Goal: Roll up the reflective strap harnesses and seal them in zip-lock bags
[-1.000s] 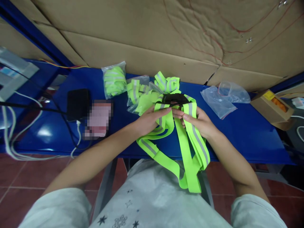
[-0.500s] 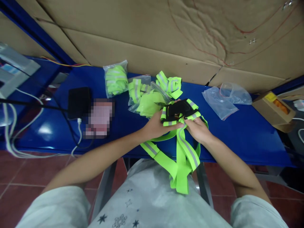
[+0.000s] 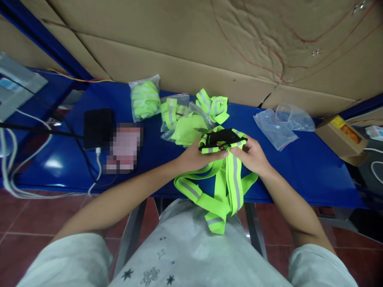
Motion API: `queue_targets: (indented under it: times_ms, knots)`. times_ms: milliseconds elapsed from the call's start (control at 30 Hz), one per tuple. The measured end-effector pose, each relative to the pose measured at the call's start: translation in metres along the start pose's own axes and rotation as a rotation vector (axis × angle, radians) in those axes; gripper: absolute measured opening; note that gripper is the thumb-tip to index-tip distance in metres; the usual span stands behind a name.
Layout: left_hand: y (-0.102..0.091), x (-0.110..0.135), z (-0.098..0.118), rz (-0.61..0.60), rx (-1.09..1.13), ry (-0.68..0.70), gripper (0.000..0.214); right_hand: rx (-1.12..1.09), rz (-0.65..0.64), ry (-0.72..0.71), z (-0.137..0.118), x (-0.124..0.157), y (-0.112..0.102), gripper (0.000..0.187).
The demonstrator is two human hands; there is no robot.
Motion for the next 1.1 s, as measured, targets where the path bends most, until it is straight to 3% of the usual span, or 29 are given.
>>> queue_targets:
  times_ms: [200, 333, 433, 500, 567, 733, 933, 1000, 1100]
  knots:
    - [0.011, 0.006, -0.007, -0.097, 0.012, 0.007, 0.026, 0.194, 0.021, -0.093, 0.005, 0.007, 0.014, 0.043]
    - [0.013, 0.009, -0.015, -0.044, 0.025, -0.024, 0.035, 0.120, 0.002, -0.107, 0.003, 0.007, 0.019, 0.041]
    - [0.009, 0.008, -0.020, 0.032, -0.002, -0.053, 0.042, -0.003, -0.149, -0.076, -0.002, 0.006, 0.015, 0.037]
    - [0.006, 0.007, -0.020, 0.036, -0.028, -0.082, 0.044, -0.108, -0.296, -0.033, -0.007, 0.006, 0.010, 0.045]
    - [0.006, 0.006, -0.019, 0.024, -0.051, -0.107, 0.043, -0.201, -0.338, 0.031, -0.012, 0.005, 0.003, 0.051]
    - [0.008, 0.007, -0.022, 0.066, 0.034, -0.182, 0.037, -0.164, -0.155, 0.203, -0.014, 0.000, -0.004, 0.039]
    - [0.020, 0.015, -0.032, 0.076, 0.395, -0.440, 0.046, -0.230, -0.117, 0.285, -0.014, 0.002, 0.003, 0.035]
    - [0.025, 0.016, -0.029, 0.034, 0.566, -0.498, 0.048, -0.221, -0.075, 0.245, -0.014, 0.003, 0.002, 0.033]
    - [0.033, 0.018, -0.022, -0.127, 0.778, -0.606, 0.041, -0.145, 0.015, 0.186, -0.011, 0.005, -0.001, 0.030]
Point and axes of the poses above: each hand's wrist, its own x-axis away from the middle knuckle, its own y-axis out of the palm, z = x × y, the point moved 4 cm from there along -x, towards the middle knuckle, and after that the axes turned 8 degrees about z, right-handed, at the moved point
